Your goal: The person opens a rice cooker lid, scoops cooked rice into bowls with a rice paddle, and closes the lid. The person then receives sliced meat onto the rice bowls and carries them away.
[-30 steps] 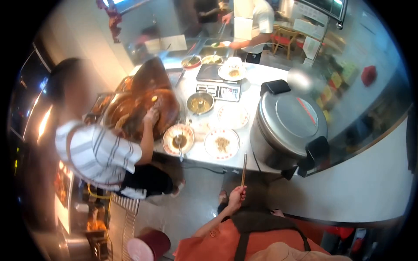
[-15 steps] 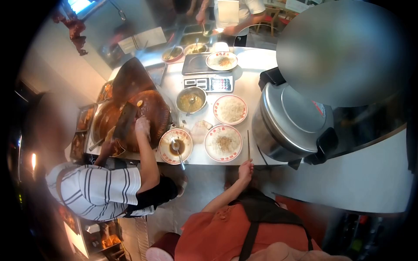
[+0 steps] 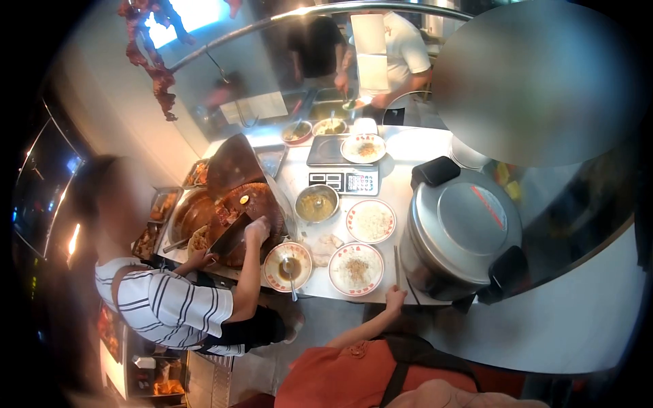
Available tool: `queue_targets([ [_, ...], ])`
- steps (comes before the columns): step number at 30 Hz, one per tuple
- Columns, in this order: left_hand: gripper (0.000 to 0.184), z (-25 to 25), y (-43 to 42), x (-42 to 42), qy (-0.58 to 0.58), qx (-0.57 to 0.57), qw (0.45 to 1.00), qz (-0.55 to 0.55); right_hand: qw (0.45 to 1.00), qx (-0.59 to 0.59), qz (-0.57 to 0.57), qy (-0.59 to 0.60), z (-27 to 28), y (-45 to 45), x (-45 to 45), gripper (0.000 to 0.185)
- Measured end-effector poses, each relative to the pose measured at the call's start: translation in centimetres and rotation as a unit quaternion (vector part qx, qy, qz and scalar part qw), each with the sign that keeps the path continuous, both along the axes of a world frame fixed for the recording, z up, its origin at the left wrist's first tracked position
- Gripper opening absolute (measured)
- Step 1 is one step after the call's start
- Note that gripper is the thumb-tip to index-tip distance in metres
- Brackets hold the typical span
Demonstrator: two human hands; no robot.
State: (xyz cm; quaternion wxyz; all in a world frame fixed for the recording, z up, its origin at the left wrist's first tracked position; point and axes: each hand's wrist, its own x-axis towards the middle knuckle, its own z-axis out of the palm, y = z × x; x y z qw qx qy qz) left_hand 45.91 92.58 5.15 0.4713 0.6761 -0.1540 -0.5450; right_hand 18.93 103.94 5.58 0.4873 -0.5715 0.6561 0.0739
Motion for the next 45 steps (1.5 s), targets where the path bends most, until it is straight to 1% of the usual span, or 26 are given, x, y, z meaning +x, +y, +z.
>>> queue_targets([
  [4, 0.063, 5.0, 1.1, -0.2, -0.058, -0.028, 0.998, 0.01, 1.0, 0.005, 0.014, 0.0, 0.9, 0.1, -0.1, 0.046],
  [5, 0.064, 9.8, 1.8, 0.0, -0.004, -0.01, 1.0, 0.014, 1.0, 0.005, 0.016, -0.002, 1.3, 0.2, -0.2, 0.046],
  [6, 0.065, 8.2, 1.6, 0.2, -0.109, -0.039, 0.993, -0.003, 1.0, 0.007, 0.019, -0.003, 1.8, 0.4, -0.1, 0.046],
  [7, 0.065, 6.6, 1.6, 0.3, -0.135, -0.054, 0.989, -0.034, 1.0, 0.008, 0.023, -0.002, 2.1, 0.3, -0.1, 0.046],
  [8, 0.066, 4.9, 1.6, 0.2, -0.118, -0.061, 0.991, -0.008, 0.999, 0.013, 0.03, 0.003, 2.5, 0.3, -0.1, 0.047],
  [9, 0.065, 9.1, 2.3, 0.9, 0.008, -0.023, 0.999, -0.029, 0.999, 0.023, 0.037, 0.012, 3.1, 0.1, 0.0, 0.047],
  [11, 0.064, 5.3, 2.9, 0.3, -0.028, -0.086, 0.995, 0.032, 0.998, 0.038, 0.035, 0.027, 4.2, 0.1, 0.5, 0.048],
  [14, 0.061, 7.1, 5.2, 0.6, -0.015, -0.039, 0.999, 0.005, 0.994, -0.077, -0.042, -0.073, 5.3, 1.2, 1.3, 0.042],
  [17, 0.055, 8.8, 6.1, 0.9, -0.014, -0.049, 0.999, -0.016, 0.998, -0.045, -0.026, -0.02, 10.1, -0.2, 3.4, 0.042],
  [19, 0.05, 9.4, 6.2, 1.0, -0.209, -0.106, 0.944, -0.232, 0.999, -0.038, 0.01, -0.033, 7.6, -0.8, 2.6, 0.042],
  [20, 0.045, 8.1, 6.2, 1.0, -0.315, -0.227, 0.888, -0.248, 0.998, -0.05, 0.033, -0.024, 7.7, -0.9, 2.7, 0.042],
  [21, 0.045, 8.1, 5.8, 0.9, -0.315, -0.223, 0.89, -0.245, 0.996, -0.062, 0.057, -0.016, 7.8, -1.0, 3.0, 0.043],
  [23, 0.042, 8.4, 4.6, 1.1, -0.478, -0.238, 0.777, -0.333, 0.995, -0.062, 0.075, -0.007, 7.2, -0.7, 3.4, 0.042],
  [25, 0.036, 7.6, 3.9, 1.2, -0.497, -0.223, 0.766, -0.342, 0.993, -0.066, 0.099, 0.0, 7.4, -0.4, 4.1, 0.042],
  [29, 0.032, 7.1, 3.6, 1.6, -0.504, -0.203, 0.752, -0.373, 0.998, -0.01, 0.034, -0.045, 8.7, 0.4, 4.5, 0.038],
  [31, 0.034, 7.8, 3.8, 2.1, -0.498, -0.203, 0.749, -0.387, 0.992, 0.126, -0.017, -0.023, 12.6, 0.0, 6.0, 0.05],
  [32, 0.034, 7.9, 4.1, 2.4, -0.497, -0.206, 0.746, -0.392, 0.991, 0.126, -0.023, -0.024, 14.4, 0.7, 6.8, 0.05],
  [35, 0.034, 8.4, 4.5, 2.4, -0.484, -0.297, 0.745, -0.35, 0.995, 0.067, -0.042, -0.057, 10.1, 2.2, 4.2, 0.042],
  [37, 0.035, 8.8, 5.7, 3.0, -0.345, -0.285, 0.812, -0.375, 0.993, 0.039, -0.078, -0.077, 6.7, 3.3, 2.2, 0.038],
  [38, 0.038, 7.7, 6.0, 3.5, -0.254, -0.271, 0.82, -0.436, 0.991, 0.034, -0.1, -0.085, 5.3, 3.8, 1.3, 0.035],
  [39, 0.041, 6.5, 6.2, 4.3, -0.163, -0.25, 0.818, -0.492, 0.987, 0.035, -0.127, -0.094, 3.7, 4.4, 0.3, 0.033],
  [41, 0.042, 11.6, 7.8, 6.8, -0.027, -0.167, 0.779, -0.604, 0.972, 0.053, -0.192, -0.122, 0.7, 6.3, -2.1, 0.03],
  [42, 0.042, 11.9, 8.7, 7.6, 0.029, -0.088, 0.787, -0.61, 0.973, 0.037, -0.175, -0.144, -0.1, 7.3, -3.3, 0.028],
  [43, 0.042, 11.7, 9.9, 8.2, 0.082, -0.007, 0.79, -0.608, 0.983, -0.047, -0.077, -0.162, 0.7, 8.0, -4.1, 0.026],
  [44, 0.042, 8.3, 11.7, 8.9, 0.136, -0.046, 0.805, -0.576, 0.975, -0.133, 0.023, -0.175, 1.8, 8.4, -4.7, 0.024],
  [45, 0.043, 4.9, 13.0, 9.8, 0.189, -0.088, 0.815, -0.54, 0.975, -0.044, -0.13, -0.177, 6.1, 7.9, -3.5, 0.023],
])
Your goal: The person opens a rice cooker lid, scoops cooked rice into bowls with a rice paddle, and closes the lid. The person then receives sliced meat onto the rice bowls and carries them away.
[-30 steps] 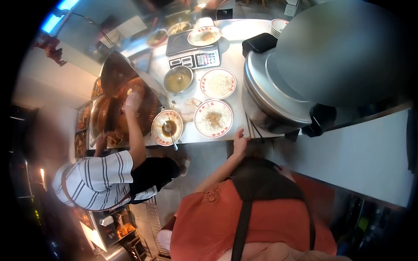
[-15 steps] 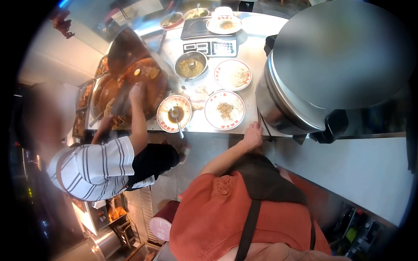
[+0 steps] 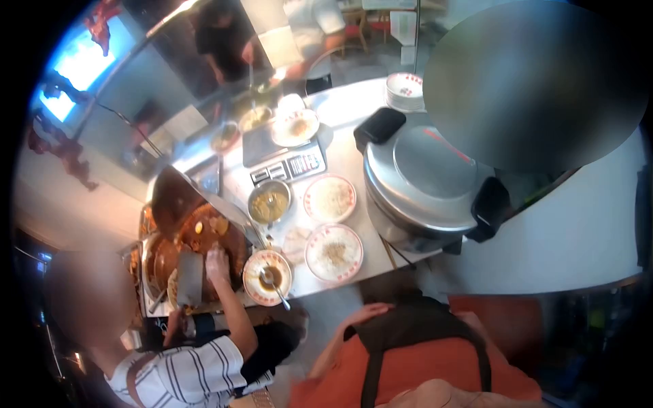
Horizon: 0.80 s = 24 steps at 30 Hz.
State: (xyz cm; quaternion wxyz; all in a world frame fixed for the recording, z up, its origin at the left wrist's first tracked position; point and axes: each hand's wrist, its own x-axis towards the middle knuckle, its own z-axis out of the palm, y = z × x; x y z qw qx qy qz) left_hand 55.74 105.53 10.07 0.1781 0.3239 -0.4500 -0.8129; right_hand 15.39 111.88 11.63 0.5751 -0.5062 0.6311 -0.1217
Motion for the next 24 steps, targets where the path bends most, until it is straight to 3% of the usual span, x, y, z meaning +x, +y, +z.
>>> queue_targets([
  [1, 0.04, -0.1, 0.6, 0.8, -0.008, 0.022, 1.0, 0.006, 0.985, 0.115, -0.127, -0.022, 3.5, -0.9, 1.0, 0.021],
  [3, 0.036, 0.5, 1.7, 1.9, -0.039, 0.06, 0.996, 0.044, 0.989, 0.118, -0.084, 0.03, 2.3, -1.5, -2.9, 0.018],
  [5, 0.034, 0.9, 1.7, 3.5, -0.096, 0.062, 0.988, 0.1, 0.984, 0.038, 0.056, 0.167, 5.7, -4.8, -4.8, 0.018],
  [6, 0.035, 1.3, 0.6, 7.0, -0.131, 0.024, 0.981, 0.14, 0.997, 0.058, -0.052, -0.009, 8.7, -6.6, -6.1, 0.017],
  [7, 0.035, 2.1, -1.0, 11.3, -0.197, -0.051, 0.958, 0.204, 0.99, 0.043, -0.118, 0.067, 14.9, -9.5, -2.8, 0.018],
  [8, 0.036, 3.2, -2.8, 16.9, -0.289, -0.137, 0.909, 0.268, 0.99, -0.084, -0.113, 0.014, 21.7, -11.8, -0.1, 0.028],
  [9, 0.036, 4.4, -4.3, 23.9, -0.418, -0.248, 0.818, 0.307, 0.984, -0.084, -0.149, -0.043, 24.5, -14.1, 0.4, 0.035],
  [11, 0.037, 5.1, -5.1, 39.1, -0.669, -0.436, 0.542, 0.262, 0.95, -0.217, -0.114, -0.195, 26.2, -18.8, -0.4, 0.039],
  [13, 0.038, 3.3, -4.0, 50.4, -0.825, -0.463, 0.315, 0.08, 0.929, -0.307, -0.091, -0.186, 30.0, -23.6, 0.2, 0.036],
  [14, 0.04, -0.5, -3.3, 51.7, -0.928, -0.329, 0.006, -0.175, 0.914, -0.361, -0.077, -0.169, 32.2, -26.0, 1.2, 0.033],
  [15, 0.04, 1.5, -2.3, 51.5, -0.924, -0.345, 0.108, -0.128, 0.903, -0.387, -0.045, -0.184, 34.0, -28.5, 2.0, 0.029],
  [16, 0.04, 3.4, -1.5, 50.3, -0.908, -0.351, 0.222, -0.051, 0.898, -0.43, -0.013, -0.092, 36.4, -30.7, 3.0, 0.025],
  [17, 0.039, 4.5, -0.7, 49.0, -0.896, -0.345, 0.279, -0.005, 0.887, -0.461, 0.015, -0.023, 38.6, -32.5, 4.3, 0.023],
  [20, 0.039, 5.8, 0.6, 46.2, -0.886, -0.325, 0.327, 0.04, 0.865, -0.488, 0.106, 0.043, 40.9, -39.7, 6.3, 0.023],
  [22, 0.039, 6.6, 1.2, 44.8, -0.881, -0.32, 0.343, 0.056, 0.856, -0.462, 0.193, 0.127, 40.6, -46.4, 6.9, 0.03],
  [24, 0.038, 7.4, 1.8, 43.3, -0.875, -0.313, 0.361, 0.076, 0.881, -0.377, 0.222, 0.181, 39.6, -52.5, 7.9, 0.031],
])
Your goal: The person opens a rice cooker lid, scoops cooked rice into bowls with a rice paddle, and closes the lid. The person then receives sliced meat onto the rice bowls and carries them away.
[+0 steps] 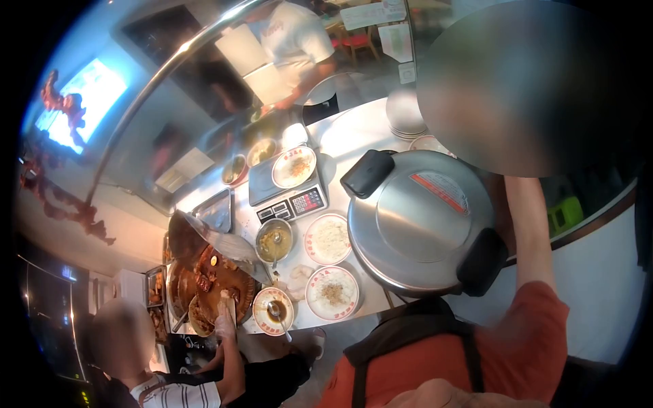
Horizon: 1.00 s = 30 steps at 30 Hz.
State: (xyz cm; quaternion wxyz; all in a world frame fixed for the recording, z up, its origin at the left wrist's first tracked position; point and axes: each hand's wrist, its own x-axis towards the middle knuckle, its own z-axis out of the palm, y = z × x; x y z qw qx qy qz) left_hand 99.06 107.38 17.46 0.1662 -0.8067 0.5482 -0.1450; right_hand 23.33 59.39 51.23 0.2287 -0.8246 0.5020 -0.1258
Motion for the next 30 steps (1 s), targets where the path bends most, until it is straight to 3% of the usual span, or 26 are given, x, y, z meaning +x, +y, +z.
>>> queue_targets([
  [2, 0.038, 0.7, 0.4, -1.4, 0.023, -0.015, 1.0, 0.015, 0.994, 0.036, -0.047, 0.089, -2.1, -4.5, 0.8, 0.032],
  [3, 0.038, 1.1, 0.4, -1.9, 0.033, -0.022, 0.999, 0.016, 0.994, 0.039, -0.045, 0.088, -4.2, -7.4, 0.8, 0.032],
  [5, 0.038, 1.8, 0.6, -2.4, 0.023, -0.025, 0.999, -0.001, 0.973, 0.096, -0.061, 0.199, -10.1, -12.8, 0.2, 0.03],
  [7, 0.036, 2.8, 0.8, -2.0, -0.042, 0.01, 0.995, -0.09, 0.982, 0.12, -0.05, 0.133, -15.5, -15.3, -1.5, 0.03],
  [9, 0.035, 3.9, 1.8, -2.0, -0.086, 0.012, 0.985, -0.148, 0.98, 0.114, -0.029, 0.157, -17.1, -14.4, -2.1, 0.037],
  [11, 0.034, 3.4, 3.6, -5.6, 0.001, -0.036, 0.994, -0.099, 0.966, 0.108, -0.028, 0.232, -22.2, -16.6, -3.1, 0.034],
  [12, 0.034, 2.6, 5.0, -9.6, 0.127, -0.076, 0.989, -0.025, 0.97, 0.102, -0.011, 0.222, -24.7, -17.1, -4.3, 0.029],
  [13, 0.033, 1.2, 6.4, -15.3, 0.276, -0.127, 0.95, 0.067, 0.972, 0.099, 0.006, 0.213, -27.2, -17.5, -5.5, 0.026],
  [15, 0.033, -2.6, 8.9, -28.8, 0.588, -0.136, 0.748, 0.275, 0.963, 0.095, 0.055, 0.245, -31.8, -18.2, -8.1, 0.028],
  [16, 0.033, -4.5, 10.0, -35.2, 0.682, -0.101, 0.637, 0.343, 0.956, 0.083, 0.055, 0.277, -40.0, -22.6, -11.8, 0.03],
  [17, 0.032, -6.0, 10.8, -40.4, 0.737, -0.067, 0.552, 0.384, 0.952, 0.093, 0.054, 0.285, -39.3, -22.7, -12.4, 0.03],
  [20, 0.032, -8.3, 11.3, -49.5, 0.782, -0.074, 0.447, 0.427, 0.947, 0.105, 0.036, 0.302, -37.7, -22.4, -12.0, 0.03],
  [22, 0.031, -9.0, 11.8, -51.5, 0.785, -0.126, 0.411, 0.446, 0.944, 0.113, 0.024, 0.309, -37.4, -22.7, -11.6, 0.029],
  [24, 0.031, -9.4, 12.0, -52.2, 0.773, -0.161, 0.394, 0.471, 0.944, 0.117, 0.014, 0.309, -37.2, -22.8, -11.6, 0.029],
  [26, 0.031, -5.6, 10.1, -51.9, 0.709, -0.14, 0.45, 0.525, 0.944, 0.125, 0.006, 0.305, -37.2, -22.8, -11.7, 0.029],
  [27, 0.031, -6.8, 10.6, -51.9, 0.712, -0.153, 0.445, 0.521, 0.945, 0.125, 0.002, 0.303, -37.3, -22.9, -11.5, 0.029],
  [29, 0.034, -10.1, 12.2, -52.7, 0.663, -0.146, 0.544, 0.493, 0.946, 0.132, -0.005, 0.297, -37.1, -23.1, -11.6, 0.029],
  [30, 0.034, -8.9, 11.5, -52.9, 0.667, -0.154, 0.537, 0.493, 0.946, 0.135, -0.009, 0.295, -37.2, -23.0, -11.6, 0.029],
])
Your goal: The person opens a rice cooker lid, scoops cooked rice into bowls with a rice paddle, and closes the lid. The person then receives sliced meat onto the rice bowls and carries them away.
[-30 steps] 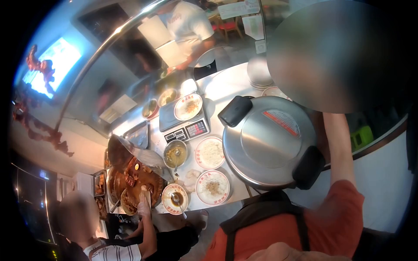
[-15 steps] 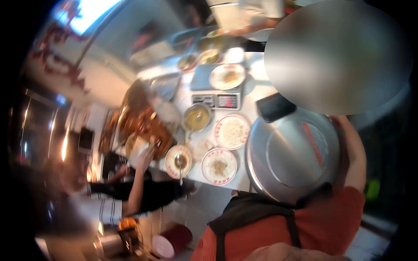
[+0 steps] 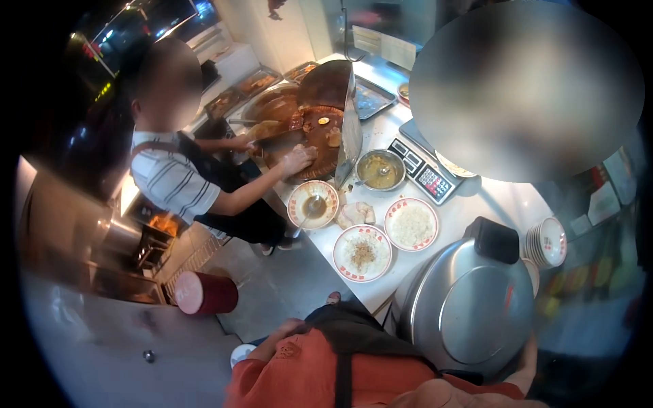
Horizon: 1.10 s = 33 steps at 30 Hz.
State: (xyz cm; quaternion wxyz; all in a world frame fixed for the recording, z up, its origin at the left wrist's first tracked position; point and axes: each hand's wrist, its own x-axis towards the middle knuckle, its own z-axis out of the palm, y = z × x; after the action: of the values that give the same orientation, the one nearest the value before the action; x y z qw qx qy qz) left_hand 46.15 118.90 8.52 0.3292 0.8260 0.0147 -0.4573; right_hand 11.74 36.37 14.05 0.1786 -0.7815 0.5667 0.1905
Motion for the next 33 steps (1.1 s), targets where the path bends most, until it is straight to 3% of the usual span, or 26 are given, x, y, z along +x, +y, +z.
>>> queue_targets([
  [3, 0.034, 4.1, -1.6, 0.3, 0.098, 0.009, 0.993, 0.065, 1.0, 0.001, -0.009, -0.008, -0.2, 0.1, -0.4, 0.029],
  [6, 0.03, 4.3, -1.4, -0.2, 0.063, 0.045, 0.997, 0.01, 1.0, 0.001, -0.017, -0.025, -0.8, 0.5, -1.2, 0.029],
  [9, 0.03, 4.6, -1.0, -0.1, -0.026, 0.034, 0.99, -0.134, 0.998, -0.003, -0.019, -0.053, -1.5, 1.0, -1.4, 0.029],
  [11, 0.031, 4.1, -1.4, 1.1, -0.039, 0.018, 0.984, -0.173, 0.996, -0.011, -0.015, -0.091, -2.0, 1.7, -1.3, 0.029],
  [15, 0.032, 1.7, -4.1, 5.7, 0.023, 0.012, 0.993, -0.115, 0.966, -0.102, -0.027, -0.237, -7.4, 1.4, -2.6, 0.03],
  [16, 0.033, 1.0, -5.0, 6.6, 0.029, 0.016, 0.993, -0.112, 0.984, -0.091, -0.036, -0.149, 0.6, 5.0, 1.8, 0.028],
  [18, 0.033, 0.3, -6.5, 8.2, 0.031, 0.028, 0.993, -0.112, 0.994, -0.03, -0.091, -0.055, 8.8, 6.9, 5.7, 0.025],
  [20, 0.034, 0.0, -7.6, 9.4, 0.031, 0.04, 0.992, -0.112, 0.973, -0.163, -0.103, -0.124, 9.7, 6.9, 5.9, 0.026],
  [23, 0.035, 0.2, -8.4, 10.1, 0.029, 0.057, 0.992, -0.112, 0.965, -0.15, -0.171, -0.133, 8.7, 4.4, 6.3, 0.029],
  [25, 0.036, 0.2, -8.1, 9.8, 0.028, 0.061, 0.992, -0.106, 0.903, -0.103, -0.257, -0.329, 7.0, 2.3, 7.0, 0.044],
  [28, 0.037, 0.9, -6.4, 8.0, 0.026, 0.071, 0.993, -0.088, 0.81, -0.015, -0.412, -0.418, 6.3, -0.3, 9.3, 0.053],
  [29, 0.038, 1.2, -5.6, 7.0, 0.021, 0.074, 0.994, -0.081, 0.779, 0.003, -0.43, -0.457, 5.1, -1.4, 9.5, 0.053],
  [30, 0.038, 1.6, -4.7, 5.7, 0.019, 0.083, 0.994, -0.07, 0.786, 0.042, -0.397, -0.471, 3.4, -3.3, 9.2, 0.05],
  [31, 0.038, 1.8, -3.9, 4.1, 0.016, 0.09, 0.994, -0.059, 0.709, 0.062, -0.427, -0.558, -2.7, -8.5, 8.5, 0.047],
  [33, 0.039, 2.1, -3.0, 1.4, 0.012, 0.117, 0.992, -0.034, 0.665, 0.09, -0.468, -0.575, -0.5, -7.2, 9.6, 0.041],
])
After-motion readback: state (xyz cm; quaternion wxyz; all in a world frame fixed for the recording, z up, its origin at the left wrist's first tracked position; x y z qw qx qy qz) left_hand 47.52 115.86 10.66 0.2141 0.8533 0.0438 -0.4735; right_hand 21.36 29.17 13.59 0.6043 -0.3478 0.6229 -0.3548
